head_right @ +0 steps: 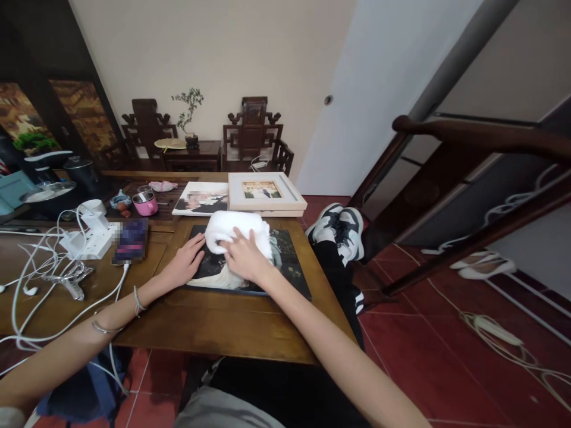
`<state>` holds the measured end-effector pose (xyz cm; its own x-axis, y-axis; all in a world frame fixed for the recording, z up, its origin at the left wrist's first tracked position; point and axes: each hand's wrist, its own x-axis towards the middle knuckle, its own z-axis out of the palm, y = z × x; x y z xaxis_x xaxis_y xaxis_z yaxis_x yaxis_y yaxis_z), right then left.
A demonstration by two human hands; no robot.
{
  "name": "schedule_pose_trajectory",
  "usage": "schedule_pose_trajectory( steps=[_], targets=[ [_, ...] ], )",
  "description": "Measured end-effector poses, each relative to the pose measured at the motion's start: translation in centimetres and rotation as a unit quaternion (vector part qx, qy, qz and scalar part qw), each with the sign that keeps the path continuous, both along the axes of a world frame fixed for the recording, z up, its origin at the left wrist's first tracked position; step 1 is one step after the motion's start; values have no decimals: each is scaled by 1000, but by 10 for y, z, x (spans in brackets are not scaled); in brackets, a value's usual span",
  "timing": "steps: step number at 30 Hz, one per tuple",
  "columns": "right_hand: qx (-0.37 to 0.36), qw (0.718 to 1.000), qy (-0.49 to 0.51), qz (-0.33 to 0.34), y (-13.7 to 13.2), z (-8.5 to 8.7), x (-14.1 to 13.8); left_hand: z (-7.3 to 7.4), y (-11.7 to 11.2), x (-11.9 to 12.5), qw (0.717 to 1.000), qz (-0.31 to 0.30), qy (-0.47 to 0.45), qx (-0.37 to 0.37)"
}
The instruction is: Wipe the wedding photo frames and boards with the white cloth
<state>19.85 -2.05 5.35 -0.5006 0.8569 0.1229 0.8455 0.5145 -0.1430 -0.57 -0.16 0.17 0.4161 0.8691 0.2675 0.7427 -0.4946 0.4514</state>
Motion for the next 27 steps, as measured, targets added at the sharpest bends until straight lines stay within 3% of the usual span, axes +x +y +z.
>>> schedule_pose_trajectory(
  steps=[6, 9, 12, 15, 20, 24, 27],
  targets=[
    [-50, 994, 42, 86, -104, 2, 23, 6, -5, 2, 999, 12, 19, -23],
    [-50, 992, 55, 100, -126, -3, 40, 8, -6, 2, 999, 11, 19, -23],
    [-18, 996, 58, 66, -112, -13, 60, 8, -6, 2, 1000, 11, 18, -21],
    [4, 999, 42, -1, -79, -17, 68, 8, -6, 2, 1000, 11, 15, -23],
    [-11, 996, -2, -85, -35, -7, 31, 13, -8, 5, 999, 13, -43, -17],
    [-6, 999, 29, 28, -36, -4, -15, 21, -6, 3, 981, 42, -183, 37],
    [-6, 991, 58, 121, -56, -3, -27, 24, -3, 1, 969, 73, -232, 37]
  ],
)
